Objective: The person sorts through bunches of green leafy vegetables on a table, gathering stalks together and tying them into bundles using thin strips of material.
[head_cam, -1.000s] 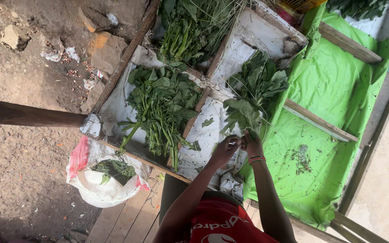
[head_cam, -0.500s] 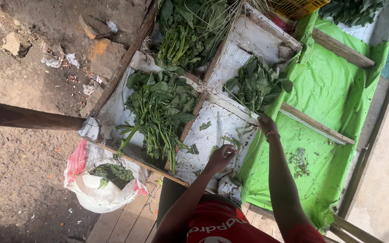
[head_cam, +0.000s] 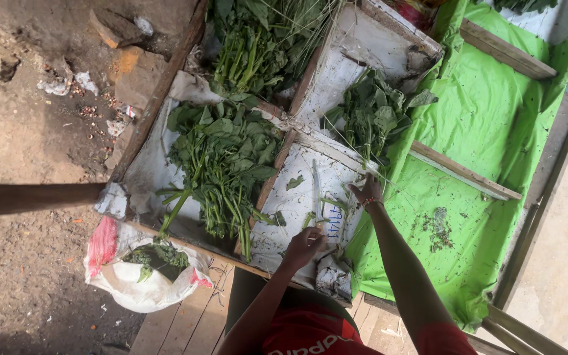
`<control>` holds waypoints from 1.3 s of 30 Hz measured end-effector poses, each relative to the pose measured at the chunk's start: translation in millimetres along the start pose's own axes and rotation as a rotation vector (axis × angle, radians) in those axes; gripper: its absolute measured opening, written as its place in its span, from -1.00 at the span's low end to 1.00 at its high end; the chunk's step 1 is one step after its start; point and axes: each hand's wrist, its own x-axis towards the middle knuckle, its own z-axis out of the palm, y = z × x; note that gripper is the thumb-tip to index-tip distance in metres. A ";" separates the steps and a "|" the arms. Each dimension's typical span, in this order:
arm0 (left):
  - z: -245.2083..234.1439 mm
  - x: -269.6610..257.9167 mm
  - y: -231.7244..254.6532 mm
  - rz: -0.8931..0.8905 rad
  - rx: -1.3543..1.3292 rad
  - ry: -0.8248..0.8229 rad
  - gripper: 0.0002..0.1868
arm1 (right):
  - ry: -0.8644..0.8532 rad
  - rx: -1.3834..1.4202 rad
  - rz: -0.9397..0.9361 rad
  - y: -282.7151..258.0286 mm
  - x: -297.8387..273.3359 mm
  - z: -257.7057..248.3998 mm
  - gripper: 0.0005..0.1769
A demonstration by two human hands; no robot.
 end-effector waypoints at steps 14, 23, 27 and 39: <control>-43.9 51.4 13.1 -0.132 0.061 0.034 -0.59 | -0.037 -0.237 -0.555 19.3 124.2 47.3 -0.26; -39.7 87.3 95.6 0.153 -0.135 0.113 -0.75 | -0.302 0.333 -0.328 -23.9 -72.3 122.5 -0.70; -32.0 109.3 112.3 0.124 -0.100 0.084 -0.73 | -0.960 0.479 -0.544 -17.5 -99.1 113.2 -0.06; 8.3 173.5 117.0 0.138 -0.108 -0.013 -0.64 | -0.083 -0.079 0.313 49.6 175.9 55.6 -0.47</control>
